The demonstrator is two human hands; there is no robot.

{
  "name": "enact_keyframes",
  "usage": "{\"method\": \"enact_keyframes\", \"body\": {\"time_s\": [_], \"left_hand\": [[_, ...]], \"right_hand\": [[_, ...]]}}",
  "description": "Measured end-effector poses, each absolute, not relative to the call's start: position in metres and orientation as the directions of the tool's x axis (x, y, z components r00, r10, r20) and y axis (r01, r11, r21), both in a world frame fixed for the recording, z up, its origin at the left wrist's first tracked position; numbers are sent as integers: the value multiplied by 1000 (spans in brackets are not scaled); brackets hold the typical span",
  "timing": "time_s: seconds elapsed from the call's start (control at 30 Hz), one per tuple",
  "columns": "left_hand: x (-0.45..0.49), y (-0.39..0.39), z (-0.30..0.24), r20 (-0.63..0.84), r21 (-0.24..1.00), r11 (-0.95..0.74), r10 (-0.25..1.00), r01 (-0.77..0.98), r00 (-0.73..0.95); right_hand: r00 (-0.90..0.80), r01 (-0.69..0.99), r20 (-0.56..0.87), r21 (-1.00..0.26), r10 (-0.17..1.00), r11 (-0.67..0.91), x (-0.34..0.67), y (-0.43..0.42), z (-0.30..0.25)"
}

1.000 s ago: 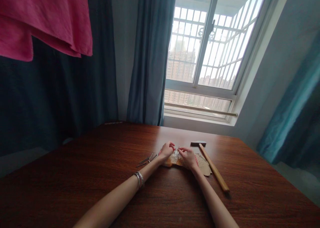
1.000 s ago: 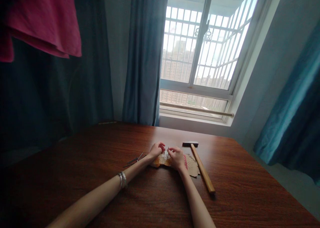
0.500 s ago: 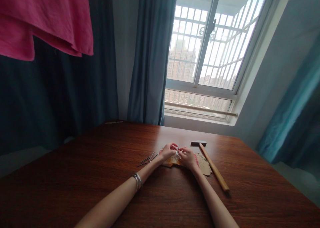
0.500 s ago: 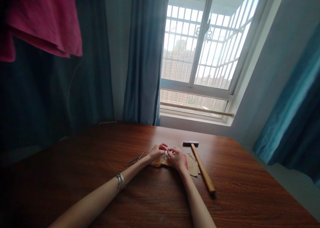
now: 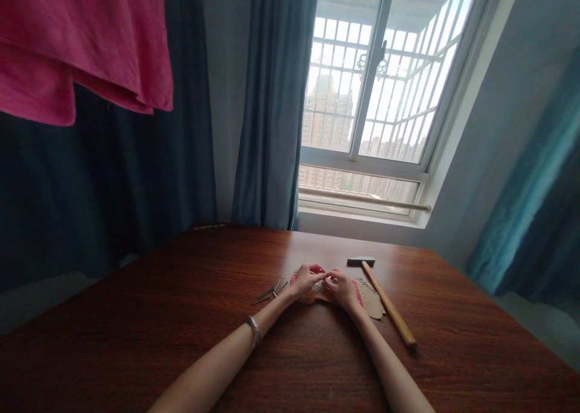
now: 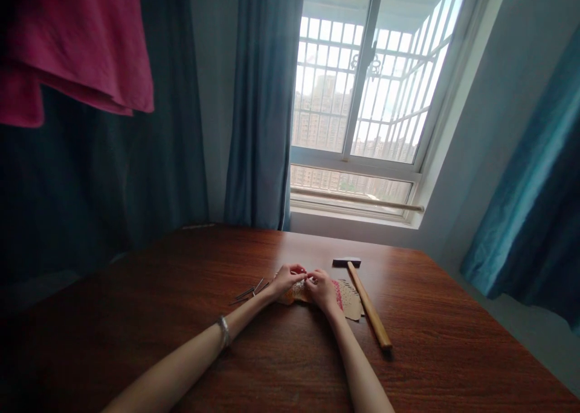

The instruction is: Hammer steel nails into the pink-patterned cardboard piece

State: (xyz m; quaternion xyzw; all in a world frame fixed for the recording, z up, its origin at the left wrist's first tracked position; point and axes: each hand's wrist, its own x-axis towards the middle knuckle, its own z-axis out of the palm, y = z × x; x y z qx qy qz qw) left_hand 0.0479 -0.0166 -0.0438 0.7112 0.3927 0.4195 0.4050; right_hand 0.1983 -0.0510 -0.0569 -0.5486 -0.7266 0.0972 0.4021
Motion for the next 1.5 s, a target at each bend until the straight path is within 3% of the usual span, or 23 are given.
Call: {"method": "enact_keyframes", "body": {"time_s": [0.5, 0.63, 0.67, 0.8, 0.9, 1.07, 1.37, 1.5], "left_hand": [[46, -17, -48, 280, 892, -369, 905, 261, 321], [47, -15, -52, 250, 900, -336, 920, 277, 302], [48, -14, -53, 246, 903, -330, 922, 275, 299], [49, -11, -56, 231, 916, -309, 927, 255, 295], [49, -11, -55, 234, 917, -311, 927, 251, 293], [47, -17, -49, 255, 908, -333, 920, 252, 297], [46, -24, -42, 226, 911, -307, 930, 276, 290], [46, -21, -45, 242, 904, -323, 927, 281, 286]], "right_hand": [[-50, 695, 414, -640, 909, 329, 198, -72, -36], [34, 718, 403, -646, 915, 258, 234, -88, -33], [60, 737, 408, -634, 911, 235, 247, -93, -34], [165, 933, 381, -361, 910, -18, 293, -108, -36], [252, 955, 317, -233, 914, -183, 308, -112, -36], [333, 942, 198, -109, 922, -317, 305, -112, -36], [338, 941, 157, -76, 928, -330, 300, -113, -36], [341, 934, 182, -179, 922, -310, 302, -117, -29]]}}
